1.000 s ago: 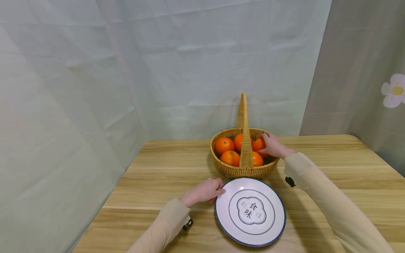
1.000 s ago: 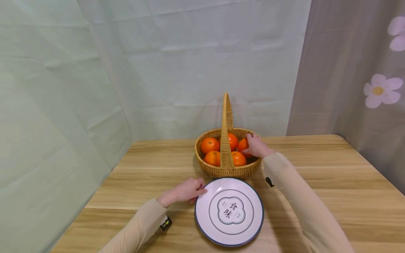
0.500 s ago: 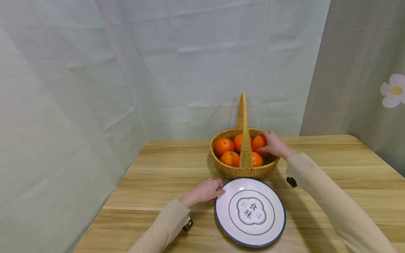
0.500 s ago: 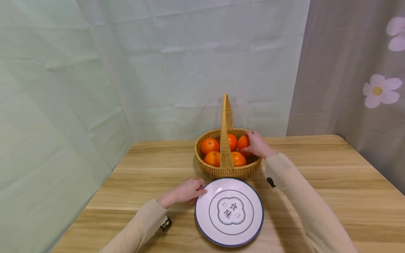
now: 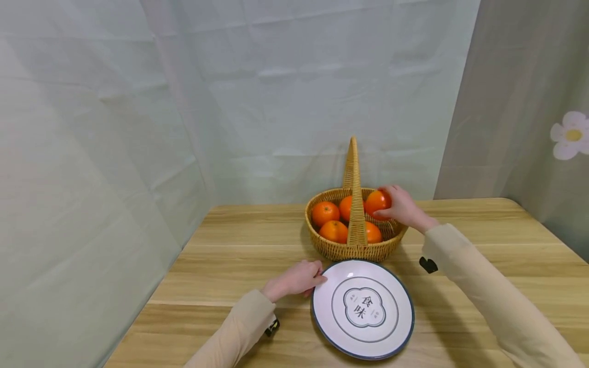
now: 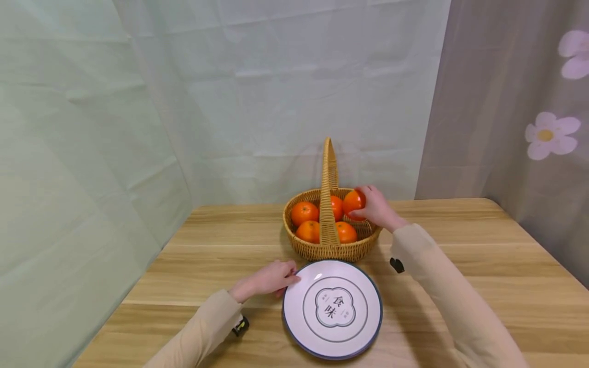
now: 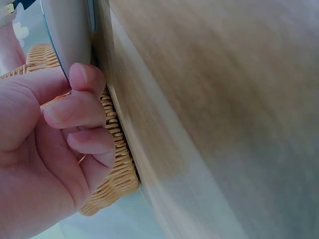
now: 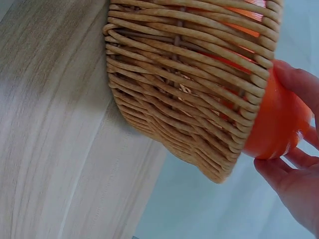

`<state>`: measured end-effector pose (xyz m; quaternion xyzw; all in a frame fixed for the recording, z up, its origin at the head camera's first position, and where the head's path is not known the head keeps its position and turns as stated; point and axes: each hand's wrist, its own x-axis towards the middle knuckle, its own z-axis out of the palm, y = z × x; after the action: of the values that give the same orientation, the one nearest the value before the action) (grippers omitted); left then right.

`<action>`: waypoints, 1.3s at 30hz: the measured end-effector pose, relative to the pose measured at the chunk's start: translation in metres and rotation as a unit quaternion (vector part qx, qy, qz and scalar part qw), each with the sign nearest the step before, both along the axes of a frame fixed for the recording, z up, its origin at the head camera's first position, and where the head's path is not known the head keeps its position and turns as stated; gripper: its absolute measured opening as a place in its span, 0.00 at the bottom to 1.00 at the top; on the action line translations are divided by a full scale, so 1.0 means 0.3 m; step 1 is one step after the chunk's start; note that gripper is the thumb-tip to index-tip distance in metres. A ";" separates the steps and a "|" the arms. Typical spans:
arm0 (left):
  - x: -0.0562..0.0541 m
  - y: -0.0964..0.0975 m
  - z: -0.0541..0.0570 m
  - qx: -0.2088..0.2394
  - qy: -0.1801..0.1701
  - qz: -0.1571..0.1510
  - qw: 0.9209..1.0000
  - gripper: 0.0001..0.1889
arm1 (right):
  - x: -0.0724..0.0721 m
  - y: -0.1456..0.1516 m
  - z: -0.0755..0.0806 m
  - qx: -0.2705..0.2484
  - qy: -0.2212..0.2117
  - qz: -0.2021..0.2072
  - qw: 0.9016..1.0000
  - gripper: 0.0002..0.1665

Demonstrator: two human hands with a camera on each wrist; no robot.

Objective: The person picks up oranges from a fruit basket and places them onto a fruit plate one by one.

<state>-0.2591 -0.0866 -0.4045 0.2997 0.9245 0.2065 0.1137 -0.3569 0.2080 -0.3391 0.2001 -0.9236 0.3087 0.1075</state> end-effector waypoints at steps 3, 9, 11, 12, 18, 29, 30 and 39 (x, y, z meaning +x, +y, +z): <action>-0.001 0.001 0.000 0.001 0.001 -0.002 1.000 0.09 | 0.010 0.006 0.011 -0.006 0.008 0.001 1.000 0.39; -0.001 0.002 0.002 0.002 -0.003 0.000 1.000 0.09 | 0.034 0.018 0.025 -0.012 0.020 0.006 1.000 0.40; -0.001 0.003 0.003 0.002 -0.004 0.001 1.000 0.09 | 0.041 0.021 0.027 -0.011 0.029 0.009 0.999 0.40; 0.000 0.004 0.004 0.002 -0.003 0.001 1.000 0.09 | 0.044 0.022 0.027 -0.011 0.033 0.010 0.999 0.40; 0.001 0.007 0.009 0.002 -0.003 -0.001 1.000 0.10 | 0.067 0.025 0.028 -0.016 0.045 0.017 0.999 0.39; -0.003 0.008 0.006 -0.002 0.001 0.001 1.000 0.10 | 0.118 0.041 0.027 -0.047 0.061 0.023 0.997 0.40; -0.002 0.007 0.006 -0.003 0.000 0.002 1.000 0.09 | 0.124 0.042 0.028 -0.050 0.062 0.023 0.997 0.40; -0.003 0.001 0.006 0.000 -0.004 0.004 1.000 0.09 | 0.167 0.050 0.029 -0.047 0.078 0.023 0.996 0.42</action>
<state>-0.2600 -0.0862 -0.4028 0.2954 0.9251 0.2084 0.1163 -0.3069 0.2232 -0.3305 0.2391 -0.8922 0.3377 0.1810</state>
